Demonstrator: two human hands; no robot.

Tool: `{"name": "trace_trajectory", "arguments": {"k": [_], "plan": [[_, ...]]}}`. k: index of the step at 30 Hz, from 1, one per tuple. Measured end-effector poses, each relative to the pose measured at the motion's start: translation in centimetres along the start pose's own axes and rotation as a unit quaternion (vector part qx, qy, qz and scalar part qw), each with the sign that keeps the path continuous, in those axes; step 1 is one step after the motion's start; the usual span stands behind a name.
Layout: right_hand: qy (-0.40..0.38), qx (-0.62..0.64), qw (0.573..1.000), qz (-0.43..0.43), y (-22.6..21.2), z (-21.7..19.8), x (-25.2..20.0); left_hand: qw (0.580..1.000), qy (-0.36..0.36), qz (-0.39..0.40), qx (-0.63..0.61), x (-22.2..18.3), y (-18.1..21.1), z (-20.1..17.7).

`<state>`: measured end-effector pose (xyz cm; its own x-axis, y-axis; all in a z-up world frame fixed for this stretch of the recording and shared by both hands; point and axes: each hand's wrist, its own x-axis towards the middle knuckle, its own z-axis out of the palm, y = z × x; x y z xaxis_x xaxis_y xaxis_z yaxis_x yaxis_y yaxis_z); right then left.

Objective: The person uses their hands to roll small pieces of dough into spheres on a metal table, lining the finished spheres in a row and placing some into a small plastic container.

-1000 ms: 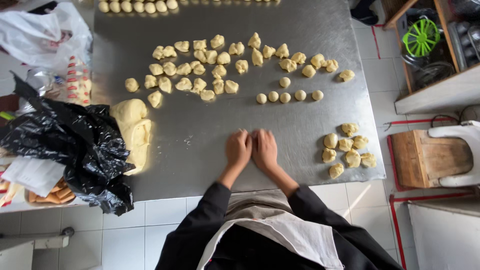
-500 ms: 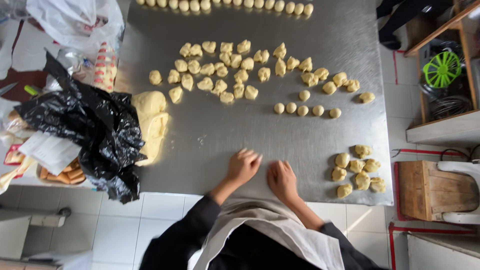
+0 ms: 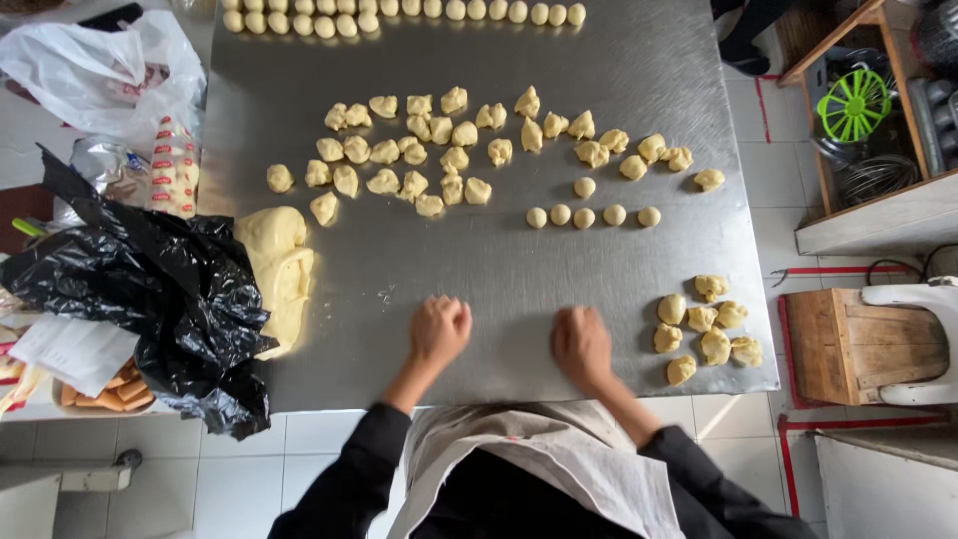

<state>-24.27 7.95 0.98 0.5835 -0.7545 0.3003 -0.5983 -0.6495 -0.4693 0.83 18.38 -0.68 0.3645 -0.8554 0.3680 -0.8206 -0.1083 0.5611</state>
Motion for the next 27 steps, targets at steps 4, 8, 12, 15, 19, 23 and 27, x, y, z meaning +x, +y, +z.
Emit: {"name": "trace_trajectory", "arguments": {"k": [4, 8, 12, 15, 19, 23, 27], "plan": [[0.124, -0.05, 0.991, -0.017, -1.1, 3.2, 7.2, 0.997, 0.054, -0.045, -0.012, 4.2, 0.5, 2.4], [0.014, 0.107, 0.993, -0.05, -4.2, 4.1, 1.8, 0.997, 0.061, 0.033, -0.044, 0.4, 4.6, 3.1], [0.001, 0.048, 0.998, -0.027, 0.0, -1.1, 1.7, 1.0, -0.017, -0.025, -0.006, 0.3, -0.4, -0.5], [0.073, 0.017, 0.997, -0.005, -0.9, 0.6, 6.6, 0.996, 0.013, -0.084, 0.031, 4.2, -0.9, 0.9], [0.007, 0.014, 0.999, -0.041, -5.8, 0.7, 6.3, 0.991, 0.13, -0.014, -0.008, 3.4, 4.7, 0.4], [0.082, 0.05, 0.995, -0.015, -5.5, -3.3, 2.9, 0.988, 0.145, -0.054, -0.011, -1.1, 5.3, -3.2], [-0.089, 0.193, 0.973, 0.094, -1.9, -3.9, 6.1, 0.99, 0.031, -0.094, -0.103, 0.3, 4.1, -2.5]]}}
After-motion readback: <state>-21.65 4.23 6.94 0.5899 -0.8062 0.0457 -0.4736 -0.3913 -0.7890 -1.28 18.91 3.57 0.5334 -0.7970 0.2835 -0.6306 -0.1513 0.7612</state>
